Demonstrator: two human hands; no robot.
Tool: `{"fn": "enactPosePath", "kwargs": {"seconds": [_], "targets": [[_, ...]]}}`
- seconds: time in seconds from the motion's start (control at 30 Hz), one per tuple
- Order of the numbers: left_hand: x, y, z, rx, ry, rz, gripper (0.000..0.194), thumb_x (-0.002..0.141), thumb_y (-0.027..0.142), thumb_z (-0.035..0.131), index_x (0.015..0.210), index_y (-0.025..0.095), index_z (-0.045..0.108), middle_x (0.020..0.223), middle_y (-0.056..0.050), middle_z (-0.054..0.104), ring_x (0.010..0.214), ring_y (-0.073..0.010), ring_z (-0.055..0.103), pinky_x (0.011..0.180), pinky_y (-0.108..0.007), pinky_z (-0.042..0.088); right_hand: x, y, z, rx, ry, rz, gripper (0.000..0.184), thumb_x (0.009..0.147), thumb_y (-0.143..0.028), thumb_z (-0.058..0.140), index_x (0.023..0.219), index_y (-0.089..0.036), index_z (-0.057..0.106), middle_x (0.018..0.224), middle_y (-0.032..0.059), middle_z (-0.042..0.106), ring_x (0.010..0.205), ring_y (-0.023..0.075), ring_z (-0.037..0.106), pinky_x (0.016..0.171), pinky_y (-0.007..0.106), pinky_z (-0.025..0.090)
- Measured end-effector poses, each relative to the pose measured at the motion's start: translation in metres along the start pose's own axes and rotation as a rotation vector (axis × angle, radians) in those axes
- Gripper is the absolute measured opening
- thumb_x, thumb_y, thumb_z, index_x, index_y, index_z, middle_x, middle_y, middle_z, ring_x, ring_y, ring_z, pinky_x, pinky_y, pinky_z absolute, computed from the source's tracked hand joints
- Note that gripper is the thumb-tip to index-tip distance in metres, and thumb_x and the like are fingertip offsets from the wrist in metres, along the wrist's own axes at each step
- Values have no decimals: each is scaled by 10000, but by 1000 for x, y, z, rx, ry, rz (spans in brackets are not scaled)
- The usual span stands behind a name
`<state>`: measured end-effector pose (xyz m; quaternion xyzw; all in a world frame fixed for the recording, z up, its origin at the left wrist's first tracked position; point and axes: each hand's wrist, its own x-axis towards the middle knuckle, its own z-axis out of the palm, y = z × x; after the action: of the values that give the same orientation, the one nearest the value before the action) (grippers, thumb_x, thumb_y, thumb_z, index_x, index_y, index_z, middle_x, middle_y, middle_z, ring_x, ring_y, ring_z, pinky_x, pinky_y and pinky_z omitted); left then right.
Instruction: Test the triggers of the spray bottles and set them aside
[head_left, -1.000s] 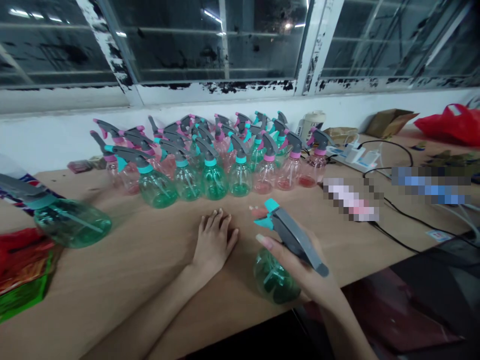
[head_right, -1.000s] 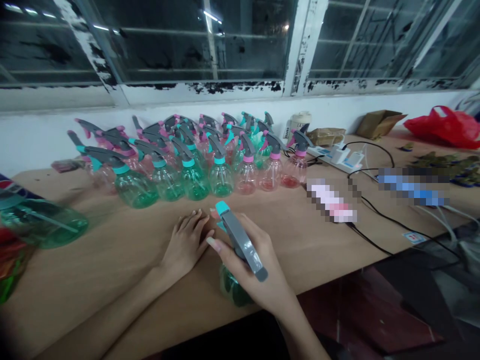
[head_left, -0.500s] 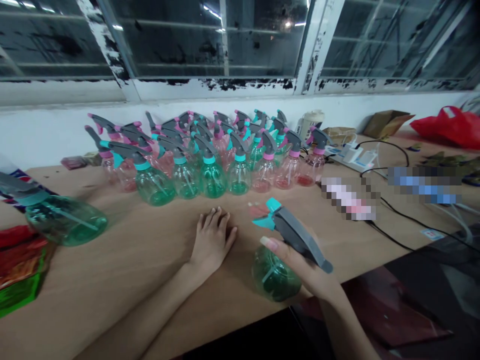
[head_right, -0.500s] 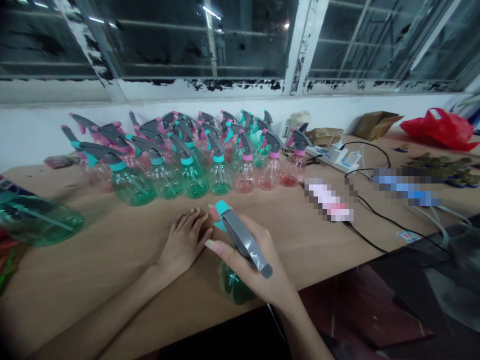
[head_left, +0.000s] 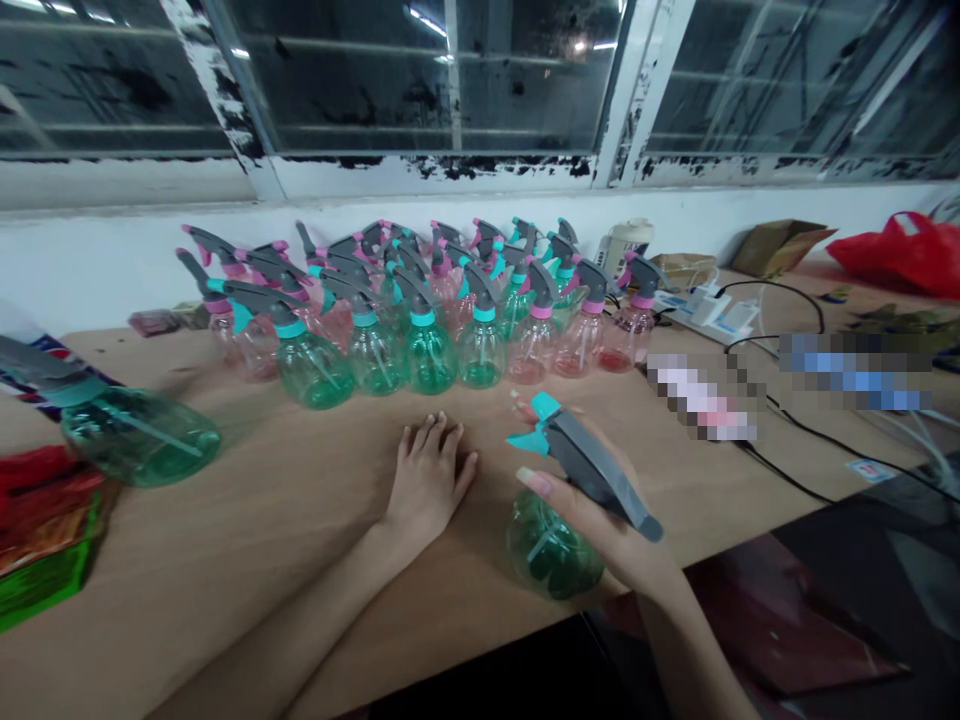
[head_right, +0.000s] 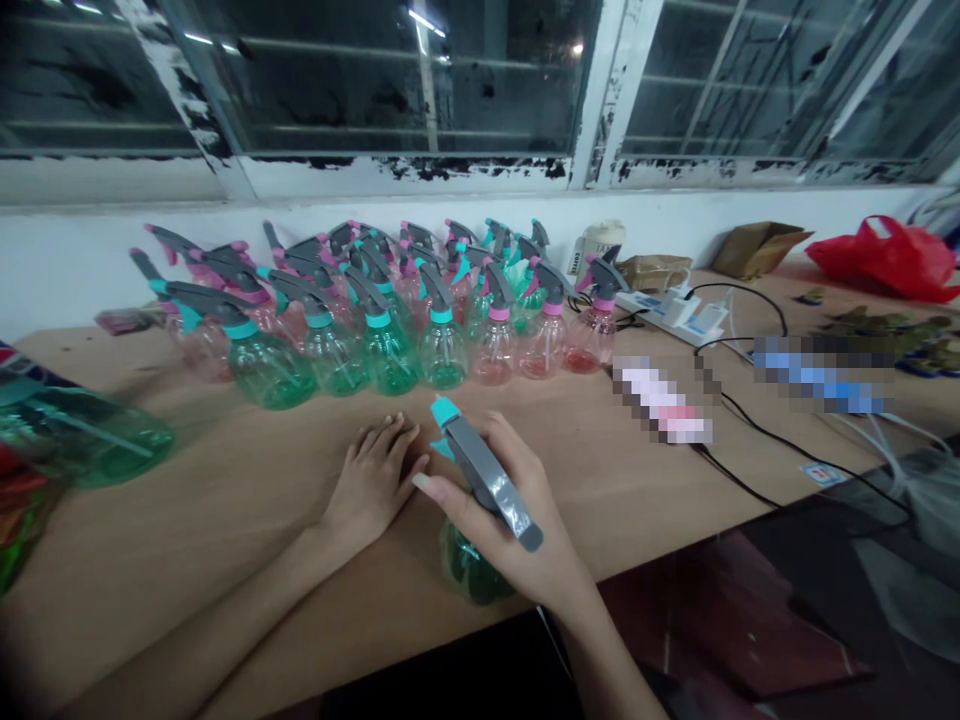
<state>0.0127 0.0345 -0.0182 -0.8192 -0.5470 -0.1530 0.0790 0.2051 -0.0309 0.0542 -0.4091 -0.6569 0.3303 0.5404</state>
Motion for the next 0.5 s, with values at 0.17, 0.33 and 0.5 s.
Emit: {"fn": "enactPosePath", "kwargs": {"seconds": [0.17, 0.33, 0.5], "targets": [[0, 2, -2, 21, -30, -11, 403, 945, 343, 419, 1216, 87, 570, 1335, -196, 541, 1295, -331, 436, 1083, -527, 289, 0, -2, 0, -26, -32, -12, 245, 837, -307, 642, 1081, -305, 618, 1099, 13, 674, 1068, 221, 627, 899, 357, 524], [0, 1, -3, 17, -45, -4, 416, 948, 344, 403, 1241, 88, 551, 1335, -188, 541, 1300, -326, 432, 1083, -524, 295, 3, -4, 2, -121, 20, -7, 37, 847, -307, 628, 847, -272, 640, 745, -23, 657, 669, 156, 657, 601, 278, 534], [-1, 1, -3, 23, -30, 6, 412, 958, 346, 379, 1237, 100, 556, 1339, -186, 540, 1295, -329, 438, 1070, -537, 311, 4, -3, 2, -19, -33, -11, 147, 841, -293, 636, 987, -296, 624, 887, -25, 677, 802, 157, 665, 731, 281, 541]]}}
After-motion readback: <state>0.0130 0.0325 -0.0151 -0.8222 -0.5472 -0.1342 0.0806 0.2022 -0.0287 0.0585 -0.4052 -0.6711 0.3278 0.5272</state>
